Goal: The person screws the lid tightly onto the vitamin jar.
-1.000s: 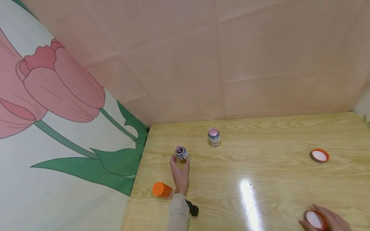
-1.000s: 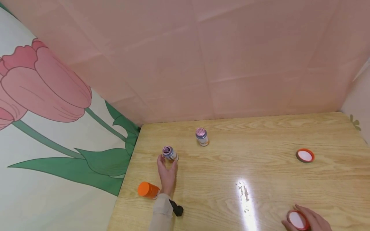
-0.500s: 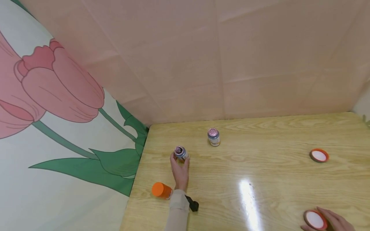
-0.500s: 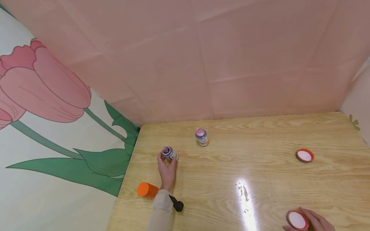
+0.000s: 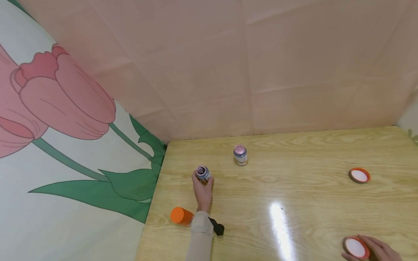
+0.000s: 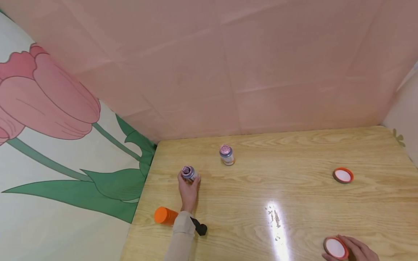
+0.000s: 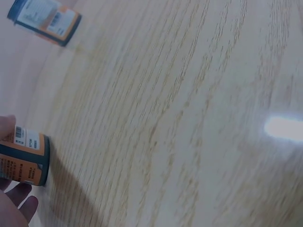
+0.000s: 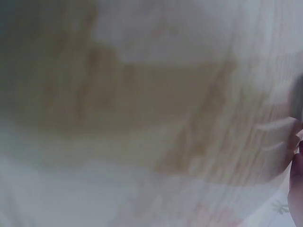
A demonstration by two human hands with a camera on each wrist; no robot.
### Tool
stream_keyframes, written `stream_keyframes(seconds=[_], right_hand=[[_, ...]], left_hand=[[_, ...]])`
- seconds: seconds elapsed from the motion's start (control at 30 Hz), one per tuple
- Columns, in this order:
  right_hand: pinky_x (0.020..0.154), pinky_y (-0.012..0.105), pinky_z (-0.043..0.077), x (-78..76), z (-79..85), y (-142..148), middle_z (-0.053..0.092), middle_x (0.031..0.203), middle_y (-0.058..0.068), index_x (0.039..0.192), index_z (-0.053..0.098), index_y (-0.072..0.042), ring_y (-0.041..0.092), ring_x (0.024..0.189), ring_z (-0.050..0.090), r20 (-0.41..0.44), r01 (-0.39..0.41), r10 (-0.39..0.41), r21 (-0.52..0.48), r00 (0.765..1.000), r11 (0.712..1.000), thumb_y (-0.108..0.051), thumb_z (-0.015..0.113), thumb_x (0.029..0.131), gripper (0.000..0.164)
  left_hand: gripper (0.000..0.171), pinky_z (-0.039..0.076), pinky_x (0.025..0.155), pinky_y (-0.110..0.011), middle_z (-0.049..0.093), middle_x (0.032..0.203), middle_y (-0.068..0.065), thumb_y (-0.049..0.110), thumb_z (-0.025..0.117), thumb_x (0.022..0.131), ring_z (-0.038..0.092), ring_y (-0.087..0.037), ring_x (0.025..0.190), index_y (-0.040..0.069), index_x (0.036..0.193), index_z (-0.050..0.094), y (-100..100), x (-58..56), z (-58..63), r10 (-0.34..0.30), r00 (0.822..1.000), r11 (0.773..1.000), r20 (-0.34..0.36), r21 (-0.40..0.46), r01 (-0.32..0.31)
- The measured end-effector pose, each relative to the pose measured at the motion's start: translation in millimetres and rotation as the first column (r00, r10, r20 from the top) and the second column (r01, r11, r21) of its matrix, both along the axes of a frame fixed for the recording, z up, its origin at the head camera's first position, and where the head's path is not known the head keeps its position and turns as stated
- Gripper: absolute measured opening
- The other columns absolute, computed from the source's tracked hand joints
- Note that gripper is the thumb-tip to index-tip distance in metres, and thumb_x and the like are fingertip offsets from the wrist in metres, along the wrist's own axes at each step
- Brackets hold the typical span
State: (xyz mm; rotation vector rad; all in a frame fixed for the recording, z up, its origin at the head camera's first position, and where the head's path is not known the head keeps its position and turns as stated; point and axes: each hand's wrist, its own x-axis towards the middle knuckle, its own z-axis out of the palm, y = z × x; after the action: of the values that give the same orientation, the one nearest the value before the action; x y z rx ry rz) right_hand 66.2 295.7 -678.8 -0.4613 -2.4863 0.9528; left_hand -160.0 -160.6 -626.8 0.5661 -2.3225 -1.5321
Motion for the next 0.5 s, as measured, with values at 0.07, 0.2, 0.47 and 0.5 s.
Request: stream_keyframes(seconds=[0.07,0.2,0.47,0.5], right_hand=[[0.1,-0.002,0.011,-2.1,2.2,-3.0,0.032,0.115,-0.056,0.125,0.067,-0.009,-0.035,0.11,0.022,0.006,0.043,-0.043,-0.012,0.999,0.999,-0.027,0.101,0.036,0.097],[0.096,-0.004,0.016,-5.9,5.7,-4.8,0.045,0.117,-0.048,0.118,0.071,-0.008,-0.035,0.106,0.028,-0.026,0.055,-0.056,-0.02,0.998,0.998,-0.02,0.1,0.038,0.086],[0.093,-0.005,0.024,-12.8,6.8,-3.4,0.045,0.116,-0.047,0.117,0.072,-0.004,-0.032,0.106,0.038,-0.195,-0.04,0.033,-0.031,0.98,0.999,-0.002,0.096,0.031,0.089],[0.093,-0.005,0.024,-13.5,6.7,-3.5,0.045,0.117,-0.046,0.118,0.072,-0.005,-0.032,0.106,0.038,-0.202,-0.047,0.041,-0.025,0.979,0.999,-0.001,0.095,0.031,0.089]], left_hand=[[0.071,0.04,0.113,-0.051,0.054,0.142,-0.016,0.011,0.077,0.085,0.05,-0.031,0.135,0.008,0.144,0.04,-0.1,-0.1,-0.8,0.005,1.0,1.0,0.007,-0.01,-0.005],[0.067,0.044,0.11,-0.052,0.058,0.138,-0.017,0.011,0.078,0.084,0.054,-0.033,0.131,0.008,0.141,0.043,-1.0,0.6,-1.4,0.013,1.0,1.0,0.004,-0.025,-0.012],[0.062,0.046,0.108,-0.05,0.06,0.135,-0.015,0.009,0.078,0.083,0.056,-0.032,0.129,0.007,0.137,0.048,-1.4,5.4,-4.7,0.012,1.0,1.0,-0.023,-0.013,-0.012],[0.062,0.046,0.108,-0.05,0.06,0.135,-0.015,0.008,0.078,0.083,0.056,-0.032,0.129,0.007,0.137,0.048,-1.0,6.3,-5.1,0.009,1.0,1.0,-0.029,-0.013,-0.009]])
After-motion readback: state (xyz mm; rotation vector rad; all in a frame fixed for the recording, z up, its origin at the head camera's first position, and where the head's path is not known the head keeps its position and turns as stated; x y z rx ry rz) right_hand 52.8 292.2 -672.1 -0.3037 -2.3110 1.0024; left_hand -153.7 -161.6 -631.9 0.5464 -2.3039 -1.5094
